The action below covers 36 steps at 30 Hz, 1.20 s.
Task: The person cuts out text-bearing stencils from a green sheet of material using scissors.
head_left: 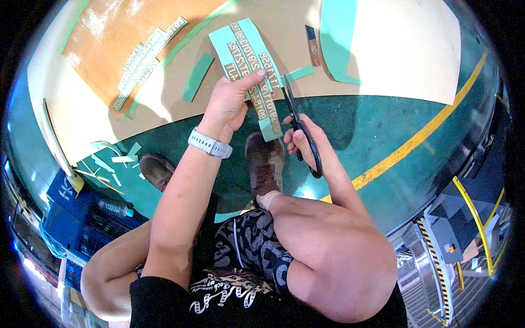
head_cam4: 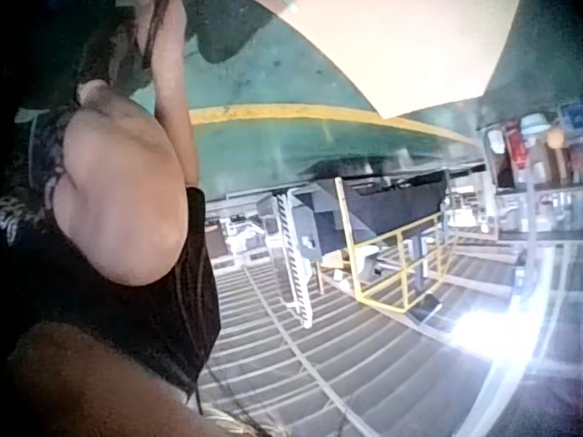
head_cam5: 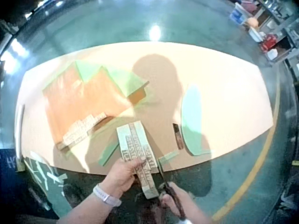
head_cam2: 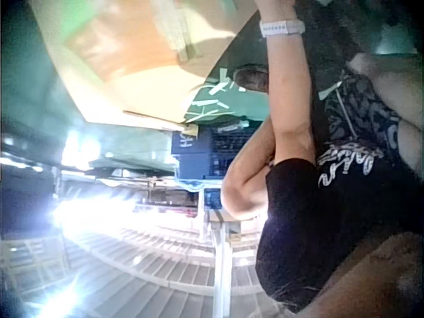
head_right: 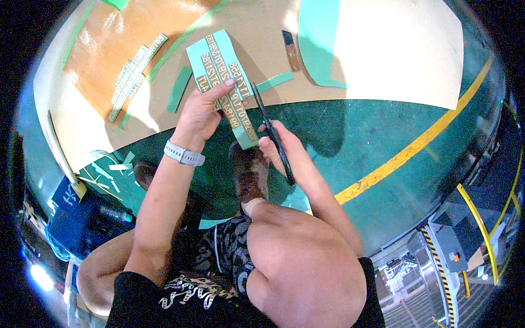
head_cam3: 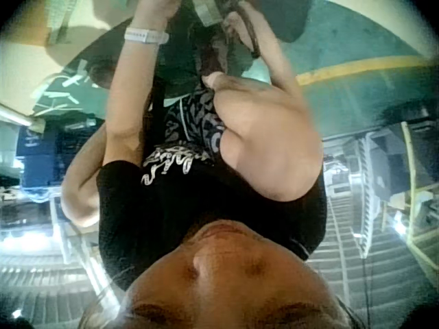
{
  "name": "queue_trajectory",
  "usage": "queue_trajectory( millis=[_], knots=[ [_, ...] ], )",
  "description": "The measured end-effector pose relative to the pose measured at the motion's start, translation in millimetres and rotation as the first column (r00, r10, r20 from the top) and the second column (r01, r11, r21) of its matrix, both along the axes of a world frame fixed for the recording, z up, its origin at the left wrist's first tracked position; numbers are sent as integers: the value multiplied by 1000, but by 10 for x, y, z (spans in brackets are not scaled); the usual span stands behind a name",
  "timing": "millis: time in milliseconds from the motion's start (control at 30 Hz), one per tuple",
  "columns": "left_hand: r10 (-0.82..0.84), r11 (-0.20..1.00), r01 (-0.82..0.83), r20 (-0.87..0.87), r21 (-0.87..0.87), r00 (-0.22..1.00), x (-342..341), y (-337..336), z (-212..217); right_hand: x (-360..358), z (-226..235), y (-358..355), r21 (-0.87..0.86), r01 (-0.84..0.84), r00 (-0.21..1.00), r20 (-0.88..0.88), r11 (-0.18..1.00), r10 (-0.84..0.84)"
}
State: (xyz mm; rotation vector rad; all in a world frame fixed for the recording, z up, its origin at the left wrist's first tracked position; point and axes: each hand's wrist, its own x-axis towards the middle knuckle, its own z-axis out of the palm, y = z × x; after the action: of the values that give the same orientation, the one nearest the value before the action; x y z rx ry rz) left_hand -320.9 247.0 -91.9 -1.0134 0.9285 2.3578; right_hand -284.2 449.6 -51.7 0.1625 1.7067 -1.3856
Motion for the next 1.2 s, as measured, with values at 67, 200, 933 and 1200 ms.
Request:
queue_trajectory(
  millis=[67,200,933,1200],
  knots=[
    [10,1000,-10,19,-13,1000,7,38,-3,-1,28,-20,22,-7,1000,6,1000,7],
    [19,1000,-19,33,-8,999,-7,54,54,-53,34,-45,78,-65,994,-83,995,72],
    [-1,998,0,8,63,1000,7,60,26,-66,9,-98,100,-23,993,-111,995,34],
    [28,1000,-29,6,8,1000,5,81,20,-82,30,-126,123,-32,993,-112,992,46]
  ],
)
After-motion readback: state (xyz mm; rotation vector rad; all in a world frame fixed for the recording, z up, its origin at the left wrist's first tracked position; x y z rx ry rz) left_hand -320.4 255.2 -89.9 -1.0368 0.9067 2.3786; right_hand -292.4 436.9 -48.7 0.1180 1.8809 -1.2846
